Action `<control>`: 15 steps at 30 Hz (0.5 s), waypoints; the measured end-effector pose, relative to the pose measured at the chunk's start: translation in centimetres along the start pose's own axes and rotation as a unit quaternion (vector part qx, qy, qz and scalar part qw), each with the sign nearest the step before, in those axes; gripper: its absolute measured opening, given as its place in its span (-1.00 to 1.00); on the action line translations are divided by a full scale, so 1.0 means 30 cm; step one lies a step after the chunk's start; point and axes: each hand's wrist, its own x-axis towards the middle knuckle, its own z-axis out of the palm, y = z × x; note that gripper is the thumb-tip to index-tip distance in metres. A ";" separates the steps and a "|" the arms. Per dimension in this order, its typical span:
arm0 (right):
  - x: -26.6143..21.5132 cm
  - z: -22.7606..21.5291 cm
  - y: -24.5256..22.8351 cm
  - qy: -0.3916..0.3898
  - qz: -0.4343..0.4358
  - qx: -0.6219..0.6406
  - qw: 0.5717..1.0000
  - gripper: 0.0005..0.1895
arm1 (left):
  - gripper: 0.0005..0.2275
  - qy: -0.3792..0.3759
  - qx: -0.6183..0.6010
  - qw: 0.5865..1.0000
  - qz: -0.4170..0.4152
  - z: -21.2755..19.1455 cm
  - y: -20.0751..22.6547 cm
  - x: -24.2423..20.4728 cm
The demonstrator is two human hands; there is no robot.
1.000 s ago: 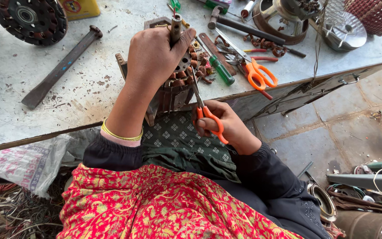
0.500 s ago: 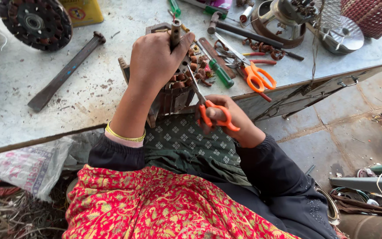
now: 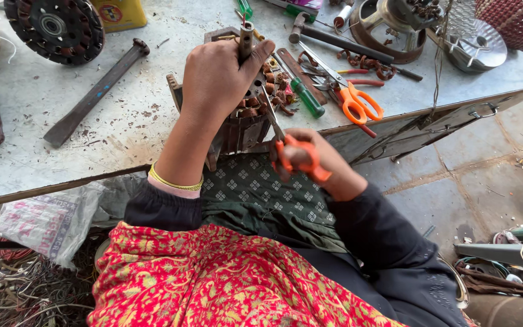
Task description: The person uses pliers and scissors to remove and trim copper windings from a motor armature. They repeatedly cut and pull wires from the slots, occasionally rotating the armature to access different sections.
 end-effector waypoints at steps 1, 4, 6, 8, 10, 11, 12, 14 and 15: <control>0.001 -0.009 -0.019 -0.021 0.003 0.010 1.000 -0.40 | -0.38 -0.011 0.005 1.000 -0.008 0.002 0.001 0.001; 0.021 -0.011 -0.047 -0.003 0.036 -0.052 0.998 -0.29 | -0.38 0.001 -0.027 1.000 -0.002 0.001 0.001 0.000; 0.026 -0.007 -0.052 0.001 0.056 -0.047 0.997 -0.38 | -0.35 -0.020 -0.016 0.999 -0.025 0.001 0.001 0.001; 0.026 0.000 -0.040 0.026 0.072 -0.052 0.996 -0.49 | -0.32 -0.025 -0.012 0.999 -0.028 0.001 -0.003 0.003; 0.021 0.006 -0.018 0.073 0.085 -0.070 0.991 -0.61 | -0.32 -0.009 -0.014 1.000 -0.013 0.005 -0.006 0.000; 0.019 0.008 -0.004 0.064 0.066 -0.059 0.994 -0.65 | -0.31 -0.007 -0.012 1.000 -0.011 0.007 -0.009 -0.001; 0.014 0.009 0.010 0.056 0.047 -0.049 0.996 -0.69 | -0.31 -0.005 -0.010 1.000 -0.010 0.009 -0.010 -0.003; 0.016 0.013 0.035 0.045 0.022 -0.030 0.998 -0.71 | -0.30 -0.010 -0.003 1.000 -0.015 0.009 -0.012 -0.002; 0.021 0.012 0.041 0.044 0.017 -0.025 0.999 -0.68 | -0.30 -0.014 -0.001 1.000 -0.022 0.010 -0.011 0.002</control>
